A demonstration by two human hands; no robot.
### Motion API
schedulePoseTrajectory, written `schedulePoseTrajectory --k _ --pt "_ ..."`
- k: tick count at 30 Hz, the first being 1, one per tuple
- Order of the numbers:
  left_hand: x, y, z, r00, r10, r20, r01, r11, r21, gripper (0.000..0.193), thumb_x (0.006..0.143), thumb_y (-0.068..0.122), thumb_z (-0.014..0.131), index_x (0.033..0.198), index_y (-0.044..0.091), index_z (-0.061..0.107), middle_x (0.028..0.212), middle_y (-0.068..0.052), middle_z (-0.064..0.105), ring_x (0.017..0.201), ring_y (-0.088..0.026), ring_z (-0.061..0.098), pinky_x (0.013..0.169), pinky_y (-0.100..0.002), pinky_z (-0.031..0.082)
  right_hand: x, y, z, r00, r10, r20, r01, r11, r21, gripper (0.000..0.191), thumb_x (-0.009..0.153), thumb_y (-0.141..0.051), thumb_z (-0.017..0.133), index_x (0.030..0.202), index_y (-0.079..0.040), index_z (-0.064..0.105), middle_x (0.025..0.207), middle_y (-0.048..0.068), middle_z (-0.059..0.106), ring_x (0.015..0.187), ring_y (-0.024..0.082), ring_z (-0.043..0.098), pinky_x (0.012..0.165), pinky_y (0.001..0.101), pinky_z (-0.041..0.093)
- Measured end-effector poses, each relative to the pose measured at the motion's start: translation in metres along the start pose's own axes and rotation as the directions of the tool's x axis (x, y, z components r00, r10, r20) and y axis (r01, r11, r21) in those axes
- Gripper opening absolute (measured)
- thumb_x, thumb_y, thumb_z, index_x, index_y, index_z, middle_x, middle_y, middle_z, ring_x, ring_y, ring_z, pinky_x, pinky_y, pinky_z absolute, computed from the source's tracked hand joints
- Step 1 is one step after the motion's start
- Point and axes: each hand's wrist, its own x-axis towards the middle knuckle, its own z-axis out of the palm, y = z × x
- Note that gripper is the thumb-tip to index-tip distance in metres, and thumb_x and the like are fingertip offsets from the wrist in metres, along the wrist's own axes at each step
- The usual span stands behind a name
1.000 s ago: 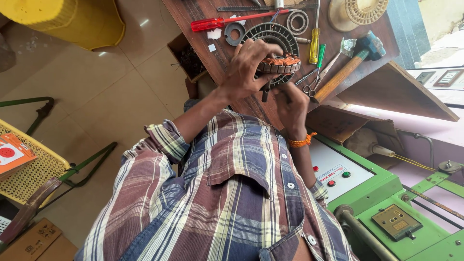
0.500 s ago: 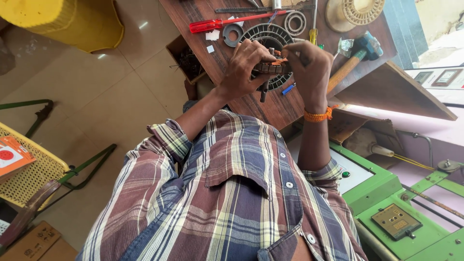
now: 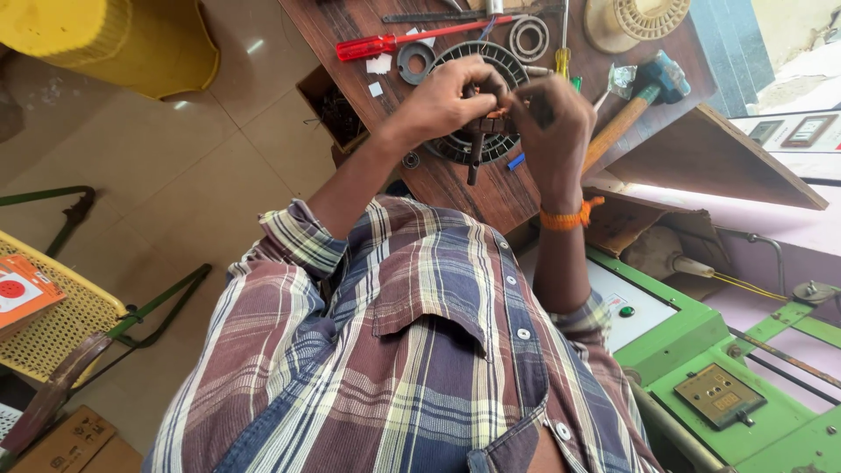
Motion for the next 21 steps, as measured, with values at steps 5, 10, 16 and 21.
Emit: schedulePoseTrajectory --k 5,10,16,21 --pt "-0.007 -0.009 -0.03 0.972 0.064 0.227 -0.023 0.984 -0.178 0.015 0.099 0.013 0.06 0.105 0.002 0.069 0.101 -0.001 0.064 0.096 -0.01 0.063 0.093 -0.028 0.052 -0.029 -0.024 0.0 0.998 0.042 0.054 -0.042 0.999 -0.003 0.016 0.09 -0.004 0.086 0.097 -0.001 0.071 0.082 0.008 0.064 0.069 0.013 0.058 0.063 0.0309 0.045" --pt "-0.005 -0.003 -0.033 0.958 0.186 0.221 -0.179 0.983 -0.048 0.017 0.099 0.017 0.063 0.106 0.003 0.07 0.103 -0.003 0.06 0.1 -0.014 0.06 0.093 -0.031 0.05 -0.042 -0.024 0.019 0.997 0.058 0.059 -0.061 0.997 0.053 0.011 0.092 -0.001 0.082 0.097 -0.001 0.072 0.082 0.008 0.069 0.064 0.013 0.058 0.058 0.0283 0.044" --pt "-0.026 0.007 -0.017 0.935 0.343 0.09 -0.346 0.826 0.444 0.042 0.086 0.032 0.085 0.109 0.007 0.06 0.106 -0.007 0.056 0.108 -0.029 0.055 0.095 -0.047 0.046 -0.074 0.001 0.028 0.998 0.061 0.03 -0.064 0.992 0.105 0.008 0.094 0.004 0.075 0.099 0.0 0.071 0.082 0.007 0.068 0.069 0.008 0.06 0.062 0.0255 0.046" --pt "-0.035 -0.008 0.019 0.924 0.358 -0.135 -0.22 0.786 0.578 0.052 0.084 0.036 0.092 0.115 0.016 0.055 0.111 -0.003 0.055 0.112 -0.026 0.058 0.099 -0.054 0.044 -0.086 0.023 0.014 0.992 0.076 -0.101 -0.063 0.99 0.127 0.009 0.098 0.007 0.071 0.098 -0.001 0.068 0.085 0.004 0.068 0.071 0.006 0.058 0.062 0.0246 0.043"
